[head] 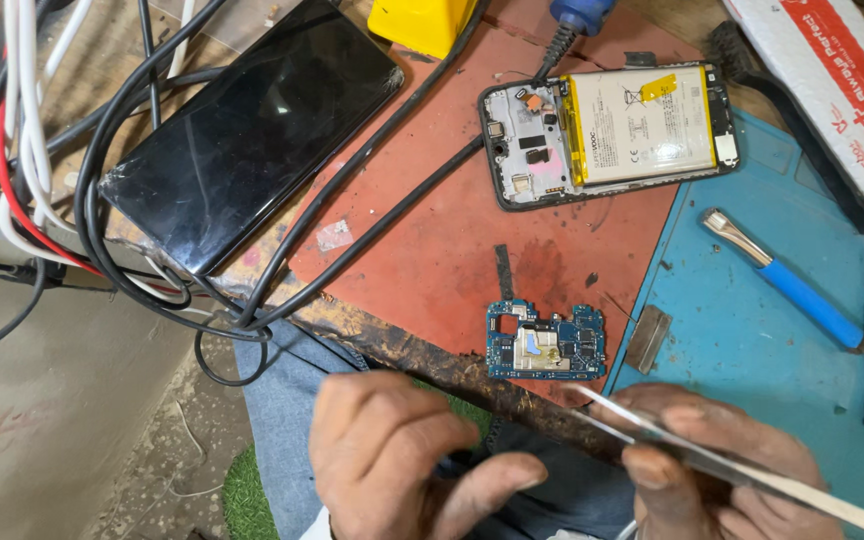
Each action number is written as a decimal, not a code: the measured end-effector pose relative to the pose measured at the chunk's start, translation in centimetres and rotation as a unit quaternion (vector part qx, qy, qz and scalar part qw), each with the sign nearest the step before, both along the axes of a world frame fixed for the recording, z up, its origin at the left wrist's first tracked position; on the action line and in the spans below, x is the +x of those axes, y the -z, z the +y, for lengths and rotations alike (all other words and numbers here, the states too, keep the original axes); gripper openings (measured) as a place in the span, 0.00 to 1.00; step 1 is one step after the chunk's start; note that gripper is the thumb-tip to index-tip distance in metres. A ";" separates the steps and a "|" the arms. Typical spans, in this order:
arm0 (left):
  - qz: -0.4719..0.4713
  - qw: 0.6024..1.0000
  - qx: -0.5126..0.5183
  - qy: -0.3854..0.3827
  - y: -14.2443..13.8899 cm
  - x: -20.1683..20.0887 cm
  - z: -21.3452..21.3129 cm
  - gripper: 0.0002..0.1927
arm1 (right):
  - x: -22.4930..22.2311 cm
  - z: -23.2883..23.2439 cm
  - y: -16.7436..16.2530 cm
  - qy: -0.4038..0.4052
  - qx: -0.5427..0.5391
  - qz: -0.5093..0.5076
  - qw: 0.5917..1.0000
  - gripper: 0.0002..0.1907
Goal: The person cleans a small circuit board with a brush, then uses tweezers to place a small metallic component onto the board. The person works on their lap with a disassembled phone visible nearby.
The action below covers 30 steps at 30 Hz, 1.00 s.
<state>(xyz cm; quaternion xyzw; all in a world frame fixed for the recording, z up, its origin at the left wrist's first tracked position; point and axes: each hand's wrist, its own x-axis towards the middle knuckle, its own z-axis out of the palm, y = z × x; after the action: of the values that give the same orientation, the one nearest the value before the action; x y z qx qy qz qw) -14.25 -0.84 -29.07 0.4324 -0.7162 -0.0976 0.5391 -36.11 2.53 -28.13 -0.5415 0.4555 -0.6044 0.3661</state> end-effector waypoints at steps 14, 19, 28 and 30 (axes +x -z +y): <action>-0.053 0.992 0.117 -0.003 -1.9 -1.2 -1.9 0.43 | 2.5 0.1 0.0 0.164 0.092 0.153 0.970 0.14; -0.015 0.990 0.136 -0.043 -1.0 -2.7 -0.8 0.48 | 2.6 -0.1 -0.6 0.104 0.075 0.133 0.983 0.11; 0.045 0.988 0.135 -0.060 -0.3 -3.3 -0.4 0.46 | 4.1 -1.8 -3.8 0.133 0.128 0.228 0.956 0.11; 0.024 0.988 0.137 -0.071 -1.0 -3.3 -0.5 0.37 | 3.9 -1.8 -3.7 0.159 0.127 0.206 0.957 0.12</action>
<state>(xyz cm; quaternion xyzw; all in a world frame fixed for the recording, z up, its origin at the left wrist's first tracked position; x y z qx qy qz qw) -17.59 -1.39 -28.11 0.5494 -0.6506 -0.1665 0.4971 -32.22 0.78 -24.46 -0.5238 0.6745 -0.4669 0.2296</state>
